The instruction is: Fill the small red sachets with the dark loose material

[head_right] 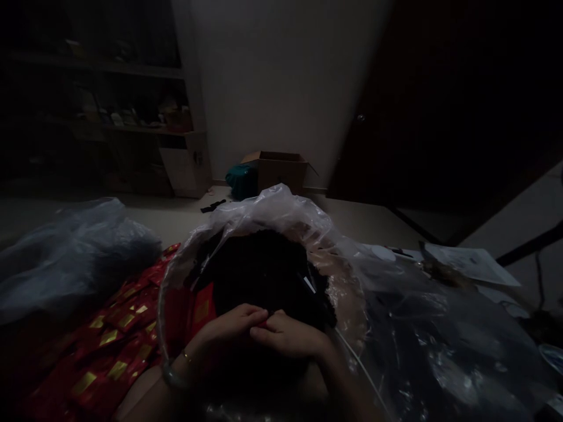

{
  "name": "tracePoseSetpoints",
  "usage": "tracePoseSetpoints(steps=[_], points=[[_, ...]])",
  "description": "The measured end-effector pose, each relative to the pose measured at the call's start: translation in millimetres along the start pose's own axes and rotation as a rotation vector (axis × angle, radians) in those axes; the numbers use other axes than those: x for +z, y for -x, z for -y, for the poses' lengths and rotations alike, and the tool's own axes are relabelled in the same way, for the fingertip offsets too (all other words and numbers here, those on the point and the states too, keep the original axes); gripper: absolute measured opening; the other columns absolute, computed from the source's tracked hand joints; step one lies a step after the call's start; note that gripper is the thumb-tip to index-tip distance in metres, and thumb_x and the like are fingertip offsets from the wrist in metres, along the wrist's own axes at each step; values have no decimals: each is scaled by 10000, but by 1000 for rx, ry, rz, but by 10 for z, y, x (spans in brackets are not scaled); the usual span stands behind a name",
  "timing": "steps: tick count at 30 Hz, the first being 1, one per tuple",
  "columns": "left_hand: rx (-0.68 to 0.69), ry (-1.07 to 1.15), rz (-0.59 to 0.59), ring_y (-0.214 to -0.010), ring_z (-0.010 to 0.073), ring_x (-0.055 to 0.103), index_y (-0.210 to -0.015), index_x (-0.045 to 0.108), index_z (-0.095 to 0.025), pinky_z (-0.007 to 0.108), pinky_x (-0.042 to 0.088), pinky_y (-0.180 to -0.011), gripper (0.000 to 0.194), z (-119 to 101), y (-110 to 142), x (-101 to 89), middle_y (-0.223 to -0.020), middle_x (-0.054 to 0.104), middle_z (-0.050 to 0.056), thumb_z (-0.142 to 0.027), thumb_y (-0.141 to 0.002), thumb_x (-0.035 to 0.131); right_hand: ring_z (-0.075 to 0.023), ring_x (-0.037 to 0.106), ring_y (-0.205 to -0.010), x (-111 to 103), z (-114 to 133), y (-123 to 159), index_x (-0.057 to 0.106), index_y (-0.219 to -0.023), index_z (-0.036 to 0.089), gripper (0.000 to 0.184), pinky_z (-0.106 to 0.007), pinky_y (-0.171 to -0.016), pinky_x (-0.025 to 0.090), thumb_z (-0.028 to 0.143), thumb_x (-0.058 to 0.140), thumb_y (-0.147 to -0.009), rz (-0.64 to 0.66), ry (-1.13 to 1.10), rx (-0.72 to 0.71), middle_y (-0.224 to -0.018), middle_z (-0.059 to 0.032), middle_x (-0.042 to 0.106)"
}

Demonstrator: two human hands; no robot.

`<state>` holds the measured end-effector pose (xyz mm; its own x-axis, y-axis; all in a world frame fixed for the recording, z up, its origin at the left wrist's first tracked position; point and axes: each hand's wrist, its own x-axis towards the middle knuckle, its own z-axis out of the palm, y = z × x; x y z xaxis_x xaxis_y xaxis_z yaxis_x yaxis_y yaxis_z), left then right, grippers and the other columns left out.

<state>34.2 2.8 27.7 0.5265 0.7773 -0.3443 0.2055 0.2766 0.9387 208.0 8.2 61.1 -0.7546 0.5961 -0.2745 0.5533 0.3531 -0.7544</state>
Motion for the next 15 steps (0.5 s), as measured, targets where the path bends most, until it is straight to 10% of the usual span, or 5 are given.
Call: tracePoseSetpoints(steps=[11,15], points=[[-43,92,-23,-507,104,364,-689,630,-134,302,332,-528,487,5,44,3,-553,462,-13,-604,-750,519,-172,567,-722,-83,-33,37,687,-754,145,554,-285,-700,465,620,415,-843,-192,-241,-84,-743,-22,647],[101,361,-90,-793,185,547,-967,657,-171,345,443,-761,430,22,60,56,-830,617,65,-529,-827,466,-227,627,-848,-217,3,82,707,-854,158,590,-358,-824,479,626,347,-864,-494,-405,-29,-845,-70,697]])
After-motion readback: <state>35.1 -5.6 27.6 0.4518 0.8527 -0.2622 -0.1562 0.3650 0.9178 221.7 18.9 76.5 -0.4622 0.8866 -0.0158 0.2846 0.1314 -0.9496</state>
